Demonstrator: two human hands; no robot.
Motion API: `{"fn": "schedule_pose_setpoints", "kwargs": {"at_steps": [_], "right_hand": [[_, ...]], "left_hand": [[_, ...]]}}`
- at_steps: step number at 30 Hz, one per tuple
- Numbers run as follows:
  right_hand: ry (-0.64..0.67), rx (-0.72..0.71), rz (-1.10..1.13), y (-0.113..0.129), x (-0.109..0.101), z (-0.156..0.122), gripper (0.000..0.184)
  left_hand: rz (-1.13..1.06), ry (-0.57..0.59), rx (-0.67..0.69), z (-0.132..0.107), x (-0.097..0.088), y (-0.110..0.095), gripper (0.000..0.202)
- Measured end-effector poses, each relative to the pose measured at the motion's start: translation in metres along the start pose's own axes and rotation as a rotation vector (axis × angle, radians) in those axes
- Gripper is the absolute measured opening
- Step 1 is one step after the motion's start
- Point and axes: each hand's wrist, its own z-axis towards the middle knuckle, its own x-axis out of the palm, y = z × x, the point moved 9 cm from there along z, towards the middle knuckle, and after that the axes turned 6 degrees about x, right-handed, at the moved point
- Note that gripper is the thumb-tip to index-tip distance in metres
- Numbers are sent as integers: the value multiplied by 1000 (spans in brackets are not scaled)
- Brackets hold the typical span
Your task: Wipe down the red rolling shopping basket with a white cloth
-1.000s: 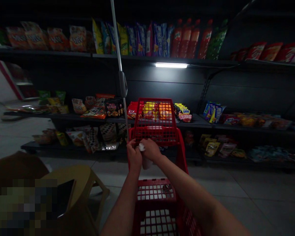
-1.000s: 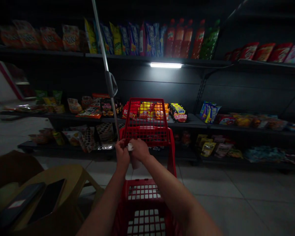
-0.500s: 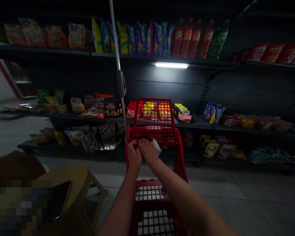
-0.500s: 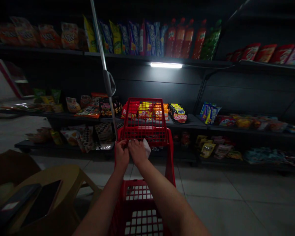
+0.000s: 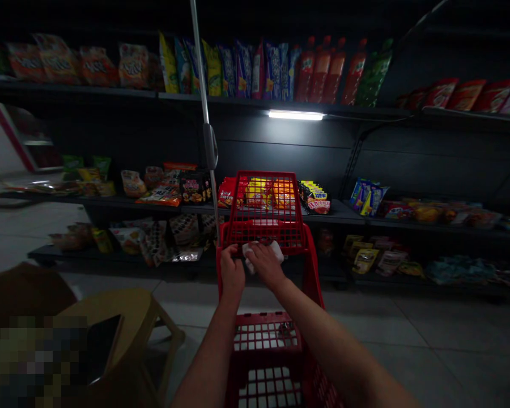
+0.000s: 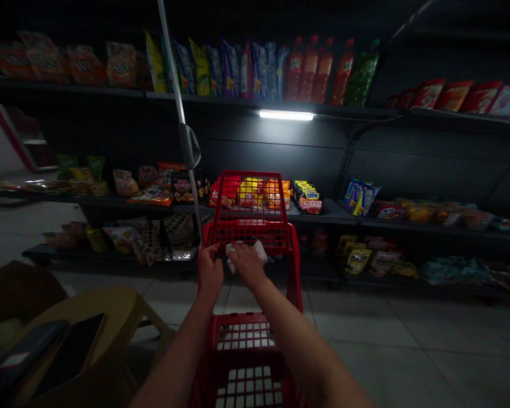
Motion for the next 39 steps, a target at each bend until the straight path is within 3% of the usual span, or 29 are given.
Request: {"fn": "schedule_pose_setpoints", "kwargs": {"at_steps": [5, 9, 11, 14, 19, 22, 27, 31, 35, 39], "right_hand": [[36, 177, -59, 2, 7, 15, 27], [181, 329, 91, -22, -2, 35, 15], [136, 362, 152, -37, -14, 32, 15], [11, 299, 115, -45, -25, 12, 23], [71, 106, -9, -23, -1, -17, 42], [88, 138, -33, -19, 1, -13, 39], [147, 215, 64, -33, -16, 2, 26], [64, 224, 107, -44, -29, -8, 30], [63, 152, 4, -37, -16, -22, 43], [124, 160, -29, -36, -6, -18, 43]], "left_hand": [[35, 50, 6, 0, 5, 2, 35], [63, 90, 22, -2, 7, -4, 36], [79, 95, 26, -2, 7, -7, 36], [106, 102, 27, -4, 6, -8, 36], [169, 156, 51, -7, 13, -5, 36], [207, 203, 88, -9, 19, -6, 36], [275, 268, 140, -12, 23, -14, 38], [356, 308, 140, -17, 26, -19, 48], [491, 385, 177, -23, 33, -22, 50], [545, 413, 223, -26, 37, -26, 49]]}}
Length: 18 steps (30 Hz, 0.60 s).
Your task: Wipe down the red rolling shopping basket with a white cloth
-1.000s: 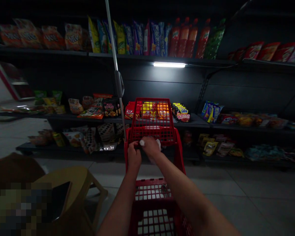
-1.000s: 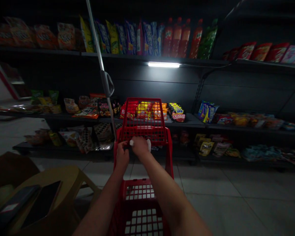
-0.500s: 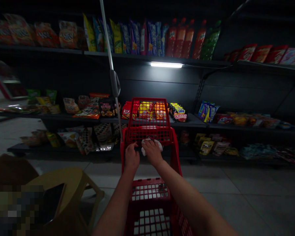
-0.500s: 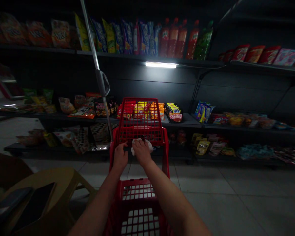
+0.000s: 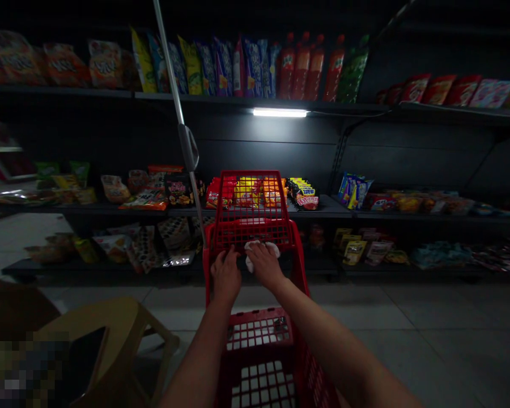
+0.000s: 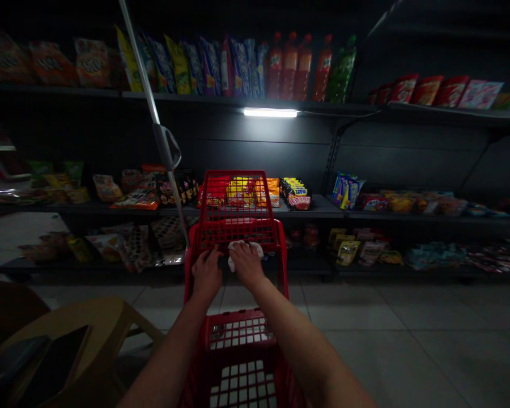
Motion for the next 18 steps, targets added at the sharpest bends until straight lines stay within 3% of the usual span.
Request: {"fn": "schedule_pose_setpoints", "kwargs": {"at_steps": [4, 6, 8, 11, 15, 18], "right_hand": [[68, 68, 50, -10, -12, 15, 42], [84, 106, 105, -20, -19, 17, 32], [37, 153, 134, -32, -27, 13, 26], [-88, 229, 77, -51, -35, -1, 34], [-106, 206, -20, -52, -22, -16, 48], [-80, 231, -45, -49, -17, -18, 44]], "left_hand": [[32, 28, 27, -1, -1, -6, 51], [28, 27, 40, -3, -2, -9, 52], [29, 22, 39, -3, -3, -10, 52], [22, 8, 31, -3, -4, -11, 52], [8, -6, 22, 0, -4, -13, 52], [0, -11, 27, 1, -5, -14, 53]]}}
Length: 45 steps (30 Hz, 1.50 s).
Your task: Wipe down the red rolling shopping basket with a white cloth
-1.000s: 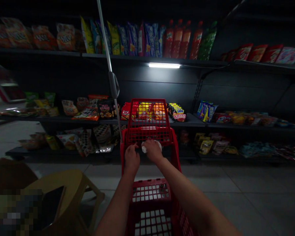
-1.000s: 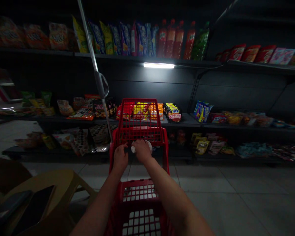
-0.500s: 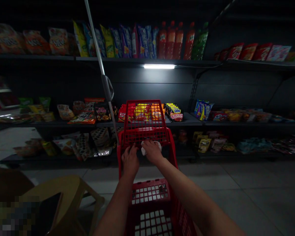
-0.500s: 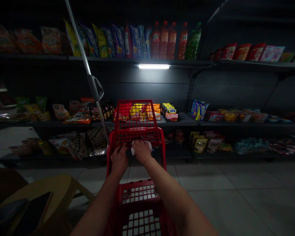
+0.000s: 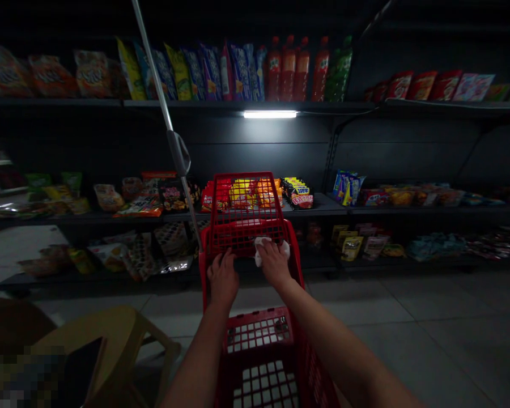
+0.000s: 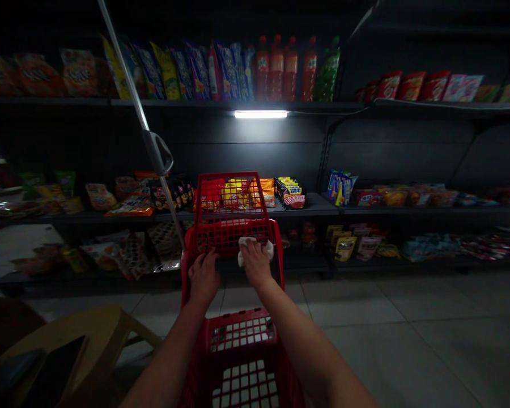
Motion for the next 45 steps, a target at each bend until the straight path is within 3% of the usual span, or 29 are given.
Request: {"fn": "schedule_pose_setpoints", "kwargs": {"at_steps": [8, 11, 15, 18, 21, 25, 29, 34, 36, 40, 45], "right_hand": [[64, 99, 42, -24, -23, 26, 23], [43, 72, 19, -33, -24, 24, 32], [67, 15, -13, -29, -8, -2, 52], [130, 5, 26, -29, -9, -9, 48], [167, 60, 53, -42, -31, 13, 35], [-37, 146, -3, -65, -66, 53, 52], [46, 94, -75, -64, -40, 41, 68], [167, 18, -96, -53, -29, 14, 45], [186, 14, -51, -51, -37, 25, 42], [30, 77, 14, -51, -56, 62, 56], [18, 98, -38, -43, -33, 64, 60]], "left_hand": [[29, 19, 24, -4, -3, -5, 51], [50, 30, 16, -3, -2, -6, 49], [81, 21, 21, -1, 0, -5, 47], [90, 12, 24, -1, 0, -5, 47], [149, 50, 24, -2, 0, -7, 45], [260, 96, 34, -2, 0, -12, 42], [295, 98, 35, 0, 0, -13, 41], [284, 93, 36, 3, 0, -12, 40], [281, 92, 31, 3, 0, -11, 41], [277, 80, 34, 3, 1, -10, 40], [291, 84, 30, 3, 2, -8, 39]]}}
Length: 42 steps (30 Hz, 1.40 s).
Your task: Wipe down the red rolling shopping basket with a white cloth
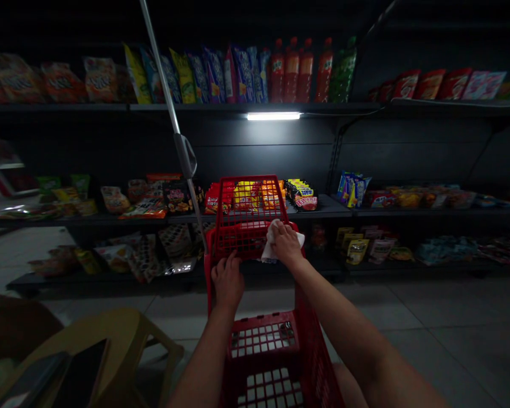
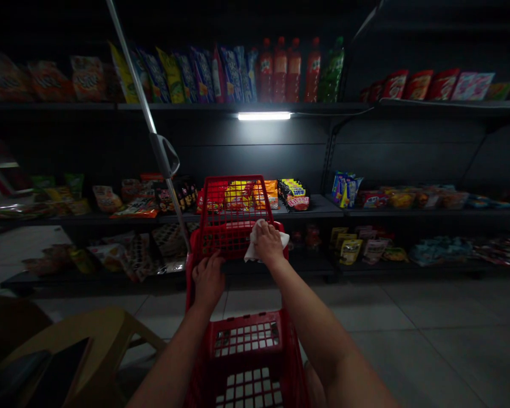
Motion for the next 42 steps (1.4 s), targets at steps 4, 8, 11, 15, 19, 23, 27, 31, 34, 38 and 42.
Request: {"fn": "schedule_pose_setpoints", "kwargs": {"at_steps": [4, 8, 11, 15, 19, 23, 27, 31, 34, 38, 42], "right_hand": [[40, -10, -35, 3, 2, 4, 42], [88, 28, -75, 5, -3, 23, 27], [91, 61, -64, 5, -3, 29, 27], [66, 120, 51, -4, -1, 25, 27], [57, 1, 53, 11, 7, 15, 55], [110, -57, -52, 27, 23, 11, 67], [113, -114, -70, 35, 24, 15, 55], [84, -51, 9, 43, 10, 24, 40], [-3, -176, 113, 82, -1, 22, 45], [72, -598, 141, 147, 20, 4, 48], [111, -703, 81, 130, 36, 10, 45]], "left_hand": [[-5, 21, -12, 0, 1, 2, 40], [-16, 45, -27, 1, 3, 4, 40], [-24, 62, -31, 0, 3, 4, 40], [-44, 66, -26, -1, 0, 4, 37], [-59, 67, -49, 0, 0, 8, 36], [-62, 46, -64, 2, 1, 13, 34], [-66, 22, -61, 3, 2, 15, 34], [-72, 29, -50, 3, 1, 13, 34], [-59, 38, -35, 3, -1, 8, 34], [-40, 63, -30, 4, 0, 5, 37], [-48, 63, -32, 7, 0, 8, 34]]}}
